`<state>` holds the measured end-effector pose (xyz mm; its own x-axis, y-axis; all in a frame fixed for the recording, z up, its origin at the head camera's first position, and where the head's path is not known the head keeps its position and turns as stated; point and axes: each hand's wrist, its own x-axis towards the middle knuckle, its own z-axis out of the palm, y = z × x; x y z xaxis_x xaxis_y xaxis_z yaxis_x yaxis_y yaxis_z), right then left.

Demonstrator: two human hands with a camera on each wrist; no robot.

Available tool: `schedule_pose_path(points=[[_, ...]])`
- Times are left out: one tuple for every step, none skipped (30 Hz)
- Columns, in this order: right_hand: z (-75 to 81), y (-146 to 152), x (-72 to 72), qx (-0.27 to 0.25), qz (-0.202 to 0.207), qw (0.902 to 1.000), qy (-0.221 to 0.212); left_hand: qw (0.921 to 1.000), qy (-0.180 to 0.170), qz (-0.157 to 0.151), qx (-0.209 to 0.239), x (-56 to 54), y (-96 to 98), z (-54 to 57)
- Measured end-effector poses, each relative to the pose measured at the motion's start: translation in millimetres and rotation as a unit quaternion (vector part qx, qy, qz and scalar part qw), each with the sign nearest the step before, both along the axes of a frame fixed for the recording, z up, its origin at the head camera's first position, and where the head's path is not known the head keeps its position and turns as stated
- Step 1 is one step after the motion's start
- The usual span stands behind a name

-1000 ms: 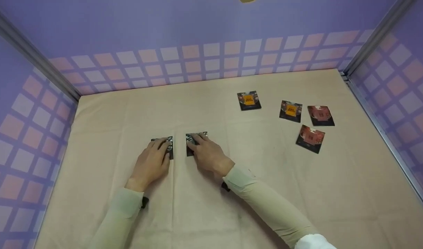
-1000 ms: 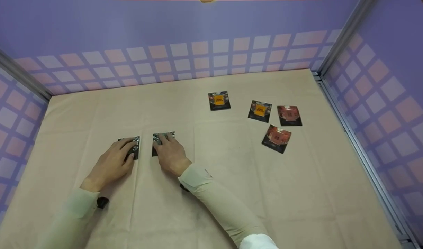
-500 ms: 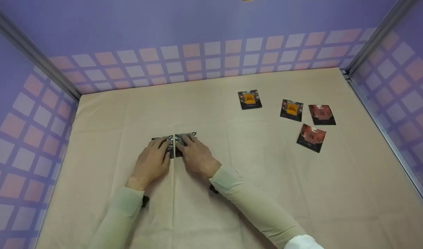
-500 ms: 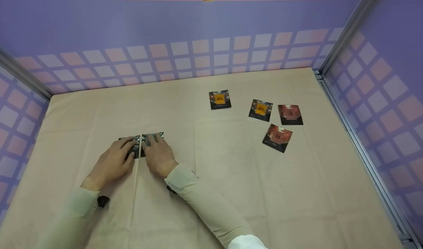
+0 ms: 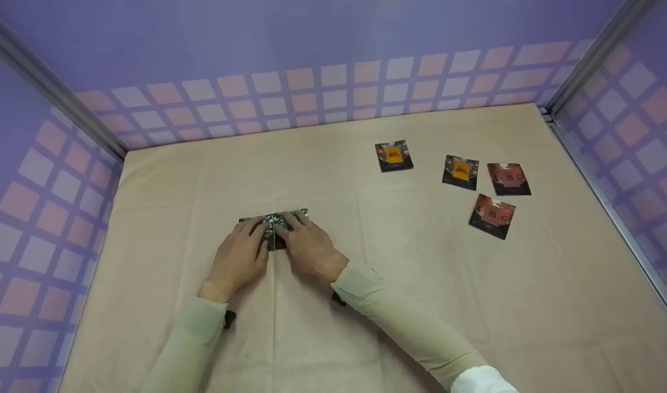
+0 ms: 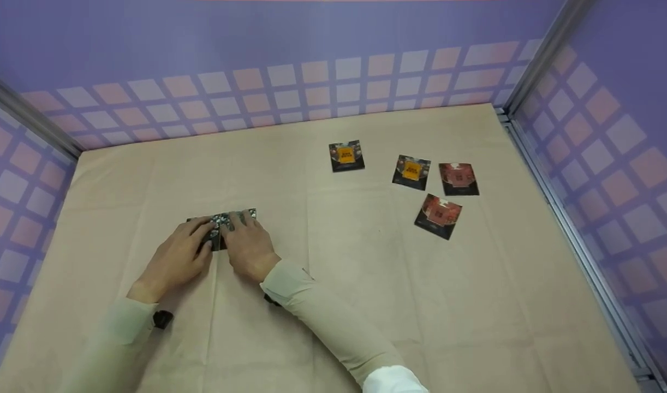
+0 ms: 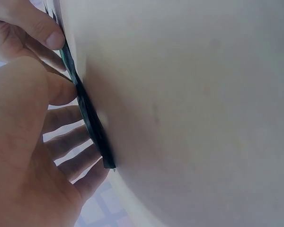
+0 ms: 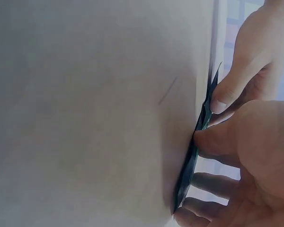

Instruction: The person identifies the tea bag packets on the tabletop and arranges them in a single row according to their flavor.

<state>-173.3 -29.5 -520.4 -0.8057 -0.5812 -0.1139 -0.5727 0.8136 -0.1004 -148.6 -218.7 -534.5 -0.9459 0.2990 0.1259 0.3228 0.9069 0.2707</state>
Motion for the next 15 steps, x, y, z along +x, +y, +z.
schedule_pose_path(points=[[0.7, 0.6, 0.2, -0.003, 0.003, 1.0000, 0.000, 1.0000, -0.003, 0.001, -0.001, 0.2, 0.3, 0.2], [1.4, 1.3, 0.4, -0.007, 0.006, 1.0000, -0.003, 1.0000, -0.005, 0.001, -0.003, 0.4, 0.4, 0.1], [2.1, 2.2, 0.5, -0.012, 0.009, 0.9999, -0.005, 1.0000, -0.007, 0.002, -0.004, 0.6, 0.6, 0.2], [2.7, 3.3, 0.6, -0.015, 0.012, 0.9998, -0.004, 0.9999, -0.009, 0.002, -0.005, 0.8, 0.8, 0.3], [3.2, 4.7, 0.4, -0.017, 0.015, 0.9997, -0.003, 0.9999, -0.010, 0.002, -0.007, 0.9, 0.8, 0.2], [3.8, 6.4, -0.1, -0.016, 0.018, 0.9997, 0.000, 0.9999, -0.012, 0.003, -0.009, 1.1, 1.1, 0.6], [4.4, 8.4, -0.9, -0.015, 0.020, 0.9997, 0.003, 0.9998, -0.014, 0.004, -0.011, 1.2, 1.3, 0.9], [5.0, 10.8, -2.3, -0.016, 0.019, 0.9997, 0.006, 0.9998, -0.016, 0.005, -0.012, 1.0, 1.5, 1.0], [5.7, 13.8, -4.1, -0.018, 0.017, 0.9997, 0.008, 0.9997, -0.018, 0.007, -0.013, 1.0, 1.8, 1.2], [6.4, 17.2, -6.5, -0.020, 0.014, 0.9997, 0.009, 0.9997, -0.021, 0.008, -0.014, 0.9, 1.9, 1.4], [7.1, 21.2, -9.2, -0.023, 0.010, 0.9996, 0.008, 0.9996, -0.023, 0.010, -0.014, 0.8, 2.1, 1.6], [8.0, 25.7, -12.5, -0.029, 0.007, 0.9995, 0.006, 0.9996, -0.025, 0.011, -0.013, 0.7, 2.5, 1.8], [8.5, 30.7, -16.3, -0.039, 0.003, 0.9992, 0.001, 0.9996, -0.024, 0.011, -0.011, 0.4, 2.6, 1.8], [8.9, 36.4, -20.5, -0.050, -0.002, 0.9987, -0.006, 0.9996, -0.023, 0.010, -0.009, 0.1, 2.9, 1.7], [8.9, 42.7, -25.1, -0.062, -0.005, 0.9980, -0.010, 0.9997, -0.021, 0.009, -0.007, -0.1, 3.4, 1.8]])
